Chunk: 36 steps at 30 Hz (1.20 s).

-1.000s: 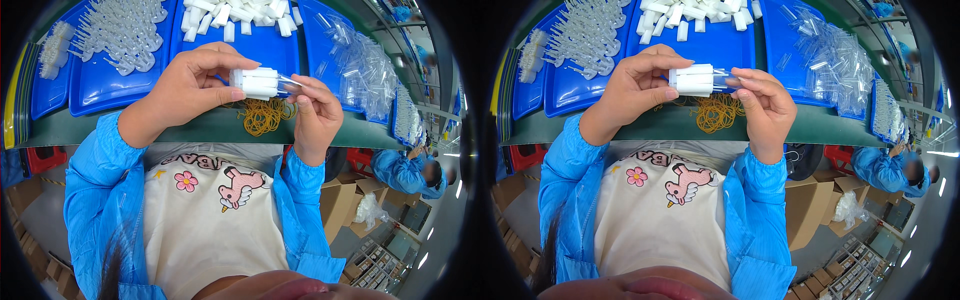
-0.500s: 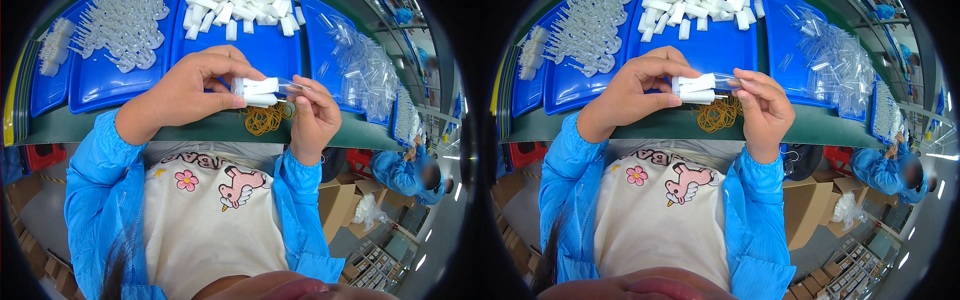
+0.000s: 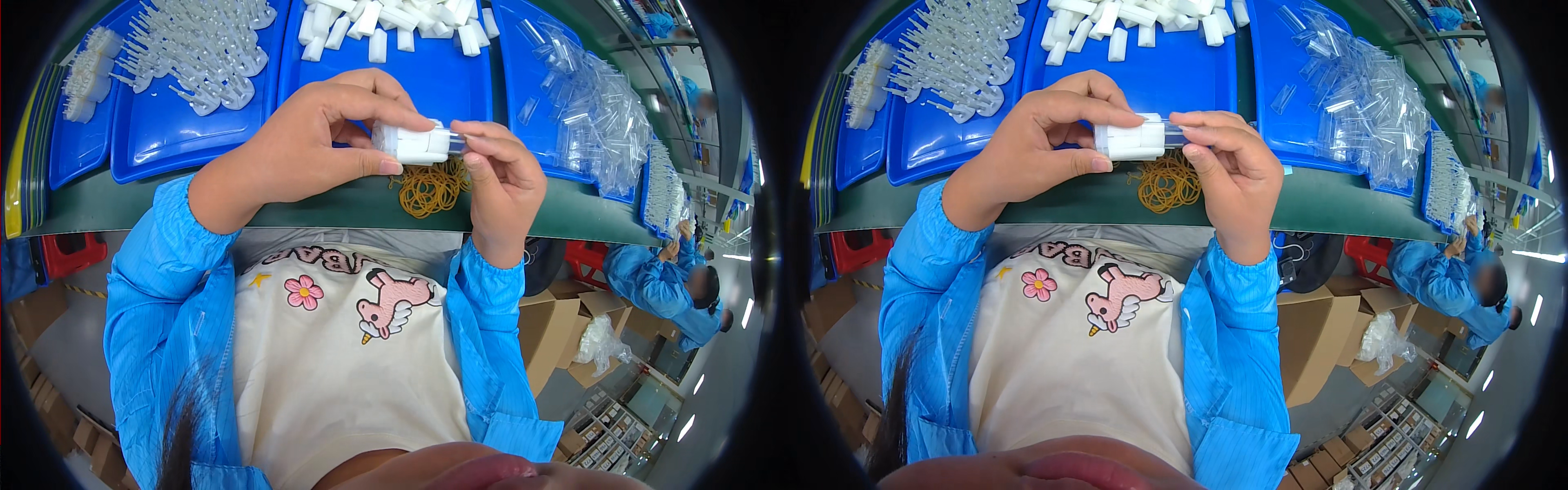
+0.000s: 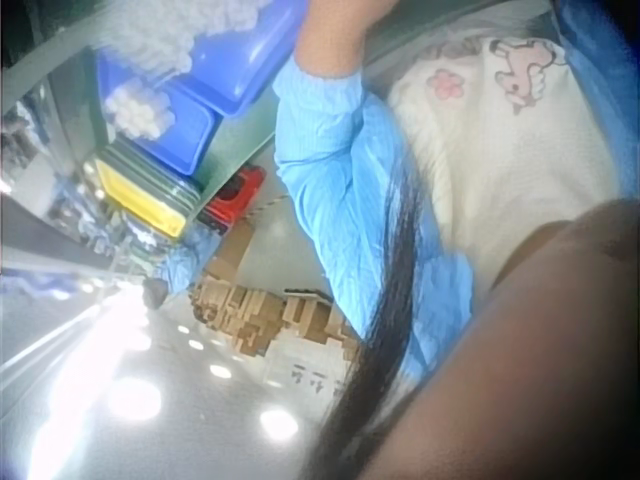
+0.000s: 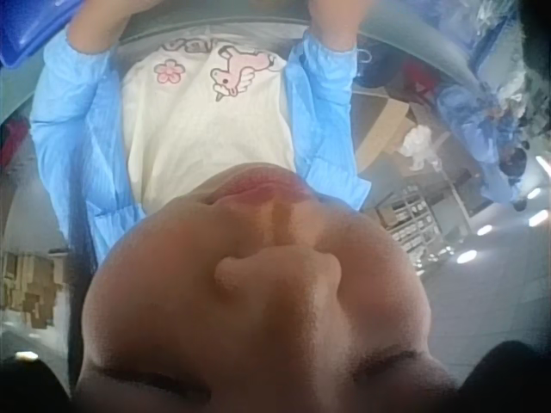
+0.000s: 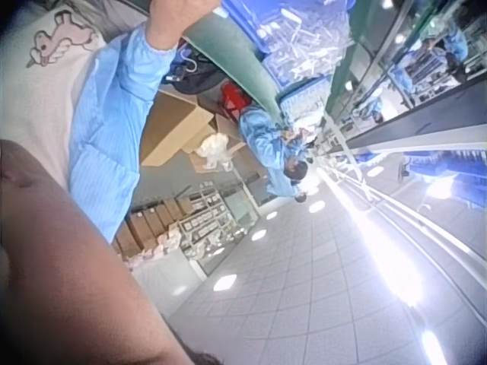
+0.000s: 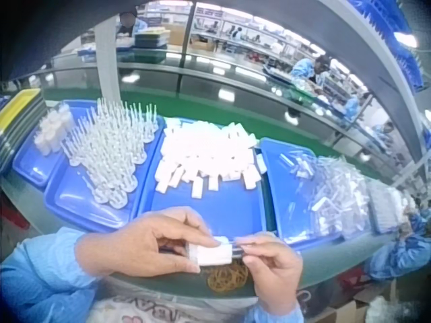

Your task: Assembling plastic parts by inserting small components into a white cylindrical housing and securing them with a rubber band.

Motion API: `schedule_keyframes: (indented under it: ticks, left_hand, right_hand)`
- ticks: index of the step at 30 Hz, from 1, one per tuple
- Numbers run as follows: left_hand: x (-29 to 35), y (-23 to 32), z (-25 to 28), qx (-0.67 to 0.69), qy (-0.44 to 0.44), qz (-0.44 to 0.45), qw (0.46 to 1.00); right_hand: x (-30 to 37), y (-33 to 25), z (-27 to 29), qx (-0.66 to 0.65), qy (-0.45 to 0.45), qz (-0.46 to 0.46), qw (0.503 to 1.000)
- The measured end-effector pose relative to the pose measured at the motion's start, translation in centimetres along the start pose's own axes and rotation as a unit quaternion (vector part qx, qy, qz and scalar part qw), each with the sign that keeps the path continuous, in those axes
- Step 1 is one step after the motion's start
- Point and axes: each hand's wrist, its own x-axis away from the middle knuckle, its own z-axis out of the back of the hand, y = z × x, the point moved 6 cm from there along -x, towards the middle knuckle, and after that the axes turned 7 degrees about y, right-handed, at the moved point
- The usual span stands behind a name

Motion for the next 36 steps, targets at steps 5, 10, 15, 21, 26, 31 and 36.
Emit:
schedule_keyframes:
  ticks: [5, 10, 15, 21, 26, 31, 36]
  left_hand:
    - [-0.1, -0.4, 0.0, 0.119, 0.031, -0.039, 0.992]
    - [-0.1, -1.1, 0.5, 0.170, 0.069, 0.009, 0.983]
    - [0.2, -1.2, 1.0, 0.166, 0.108, 0.053, 0.979]
    - [0.3, -1.3, 1.2, 0.164, 0.118, 0.049, 0.978]
    - [0.3, -1.3, 1.3, 0.168, 0.122, 0.048, 0.977]
    - [0.3, -1.5, 1.3, 0.174, 0.124, 0.050, 0.976]
    - [0.4, -1.5, 1.4, 0.180, 0.128, 0.067, 0.973]
  right_hand:
    - [0.3, 0.1, -0.7, -0.080, 0.089, -0.076, 0.990]
    - [0.0, -0.6, -1.6, -0.066, 0.091, -0.019, 0.993]
    - [-0.2, -1.3, -2.1, -0.028, 0.055, 0.043, 0.997]
    - [0.0, -0.9, -2.5, -0.042, 0.046, 0.033, 0.998]
    - [0.0, -0.5, -2.6, -0.091, 0.075, 0.018, 0.993]
    - [0.0, -0.5, -2.7, -0.084, 0.084, 0.023, 0.993]
    - [0.1, -0.5, -2.6, -0.088, 0.083, 0.010, 0.993]
